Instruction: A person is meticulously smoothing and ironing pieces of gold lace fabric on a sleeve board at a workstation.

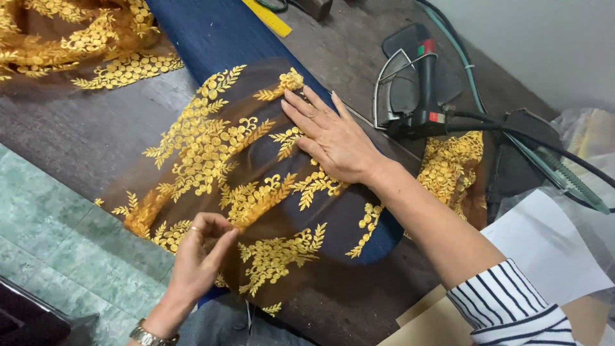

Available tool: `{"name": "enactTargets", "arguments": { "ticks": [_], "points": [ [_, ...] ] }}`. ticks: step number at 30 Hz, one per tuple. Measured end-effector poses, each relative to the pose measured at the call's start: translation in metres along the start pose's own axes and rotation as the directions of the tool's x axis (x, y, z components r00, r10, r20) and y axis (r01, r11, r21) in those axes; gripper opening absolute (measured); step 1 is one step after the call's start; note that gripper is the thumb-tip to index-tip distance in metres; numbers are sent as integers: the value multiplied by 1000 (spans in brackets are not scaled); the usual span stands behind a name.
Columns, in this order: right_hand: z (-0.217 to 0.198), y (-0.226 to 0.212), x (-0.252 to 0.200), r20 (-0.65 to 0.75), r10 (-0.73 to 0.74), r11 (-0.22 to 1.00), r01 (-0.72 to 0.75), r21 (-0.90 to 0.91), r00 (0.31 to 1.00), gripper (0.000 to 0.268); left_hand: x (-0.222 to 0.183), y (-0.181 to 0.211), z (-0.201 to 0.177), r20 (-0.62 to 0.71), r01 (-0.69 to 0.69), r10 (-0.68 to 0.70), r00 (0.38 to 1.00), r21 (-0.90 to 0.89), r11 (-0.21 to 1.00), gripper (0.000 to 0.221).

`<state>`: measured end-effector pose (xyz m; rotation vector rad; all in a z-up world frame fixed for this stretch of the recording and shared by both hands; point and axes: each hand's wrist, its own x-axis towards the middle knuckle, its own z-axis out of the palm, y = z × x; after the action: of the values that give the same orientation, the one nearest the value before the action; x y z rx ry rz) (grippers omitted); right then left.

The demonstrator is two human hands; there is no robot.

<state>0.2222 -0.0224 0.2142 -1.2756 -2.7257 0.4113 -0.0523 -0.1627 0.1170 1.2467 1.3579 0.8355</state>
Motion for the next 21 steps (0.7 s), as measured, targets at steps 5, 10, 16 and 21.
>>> {"name": "enactTargets", "arguments": {
  "ticks": [5,10,16,21],
  "points": [
    [3,1,-1,-10,-11,1000,11,11,1000,56,-5,9,15,-24,-250,282,959,393,885,22],
    [4,4,-2,-31,-26,1000,26,-16,999,55,-12,56,58,-34,-570,694,720,542,618,25],
    [3,4,-2,-48,-33,999,33,-14,998,54,-5,74,75,2,-501,612,791,576,646,29],
    [4,5,-1,-50,-30,999,28,-31,998,55,-4,92,68,36,-412,437,899,409,814,15]
  ]
}}
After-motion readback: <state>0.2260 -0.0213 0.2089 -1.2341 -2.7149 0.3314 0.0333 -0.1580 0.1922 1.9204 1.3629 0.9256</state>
